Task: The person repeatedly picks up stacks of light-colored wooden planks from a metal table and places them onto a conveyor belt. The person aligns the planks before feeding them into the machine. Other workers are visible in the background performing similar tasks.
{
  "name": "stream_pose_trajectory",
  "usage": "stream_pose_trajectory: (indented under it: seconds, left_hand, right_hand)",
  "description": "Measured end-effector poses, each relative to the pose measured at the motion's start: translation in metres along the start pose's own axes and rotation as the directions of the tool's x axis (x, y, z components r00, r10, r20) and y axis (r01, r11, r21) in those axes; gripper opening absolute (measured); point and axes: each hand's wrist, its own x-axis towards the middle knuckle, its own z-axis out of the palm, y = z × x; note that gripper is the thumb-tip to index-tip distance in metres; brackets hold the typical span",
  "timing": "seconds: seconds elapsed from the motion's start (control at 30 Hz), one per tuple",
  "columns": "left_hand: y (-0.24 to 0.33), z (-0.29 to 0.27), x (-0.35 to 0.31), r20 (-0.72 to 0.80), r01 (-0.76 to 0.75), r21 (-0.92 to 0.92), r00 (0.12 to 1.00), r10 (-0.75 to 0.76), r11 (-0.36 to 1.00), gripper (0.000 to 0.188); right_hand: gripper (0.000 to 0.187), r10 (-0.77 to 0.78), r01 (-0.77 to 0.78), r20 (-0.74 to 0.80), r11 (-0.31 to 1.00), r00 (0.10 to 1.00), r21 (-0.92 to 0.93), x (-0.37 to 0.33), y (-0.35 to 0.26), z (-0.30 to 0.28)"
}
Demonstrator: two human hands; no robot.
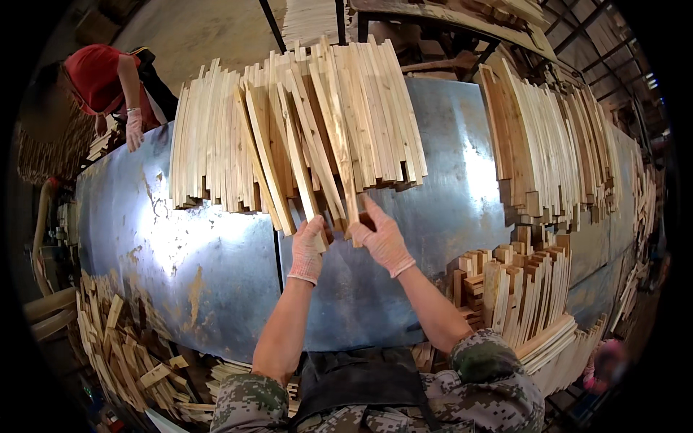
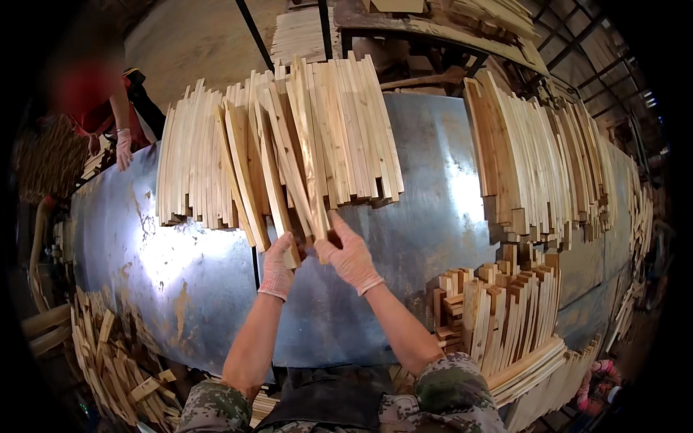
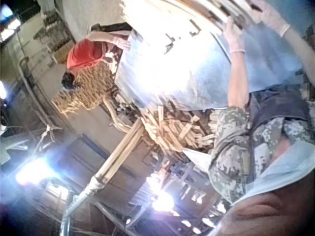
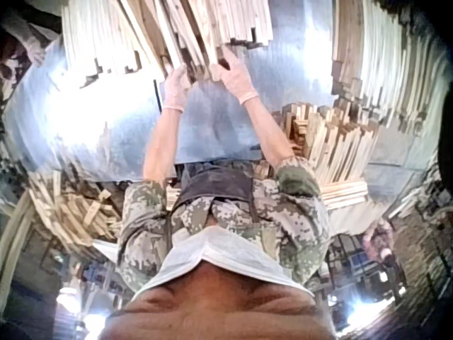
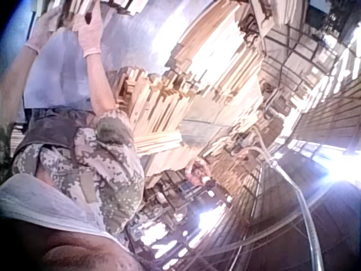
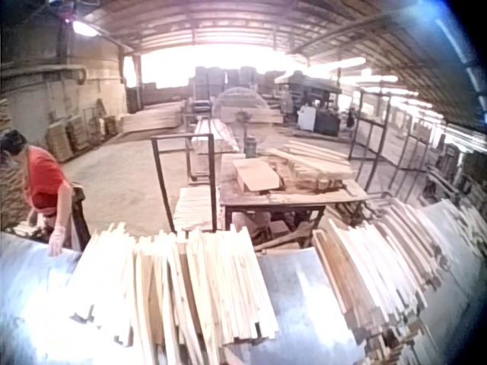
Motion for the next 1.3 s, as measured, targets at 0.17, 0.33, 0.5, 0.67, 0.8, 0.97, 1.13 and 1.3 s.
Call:
stream_pose_trajectory:
  seconds: [0.17,0.33,0.5,0.67,0.8,0.97,1.13,1.3]
  left_hand:
    - [-0.010,-0.010,0.005,0.035,-0.019,-0.054,0.999,0.021,0.998,0.042]
    - [0.004,-0.003,-0.009,0.090,0.022,-0.172,0.996,-0.006,0.985,0.048]
    - [0.010,-0.005,0.011,0.063,0.060,0.031,0.996,-0.062,0.998,0.053]
    - [-0.005,0.011,0.034,-0.027,0.105,0.198,0.994,-0.102,0.974,0.048]
    - [-0.005,0.011,0.044,-0.036,0.127,0.287,0.992,-0.122,0.949,0.056]
    - [0.012,0.013,0.020,-0.035,0.046,0.246,0.999,-0.039,0.968,0.056]
    - [0.021,0.005,-0.026,0.016,0.015,0.195,1.000,-0.018,0.981,0.046]
    - [0.006,-0.018,-0.106,0.227,-0.185,0.345,0.968,0.109,0.920,0.050]
  right_hand:
    - [0.078,0.032,-0.036,0.091,0.999,0.995,0.040,-0.016,-0.001,0.038]
    - [0.075,0.072,-0.034,0.135,0.964,0.988,-0.265,0.000,0.014,0.057]
    - [0.057,-0.001,0.090,0.137,0.756,0.991,-0.649,0.010,-0.006,0.068]
    - [0.048,-0.250,0.192,0.006,0.726,0.968,-0.660,0.006,-0.015,0.042]
    - [0.052,-0.158,0.046,-0.288,0.932,0.944,-0.359,0.021,0.018,0.004]
    - [0.058,-0.022,-0.010,-0.356,0.996,0.934,-0.088,0.020,0.058,-0.017]
    - [0.060,0.159,-0.060,-0.346,0.958,0.925,0.282,-0.019,0.045,-0.014]
    - [0.074,0.119,-0.030,-0.204,0.918,0.972,0.395,-0.077,0.040,0.003]
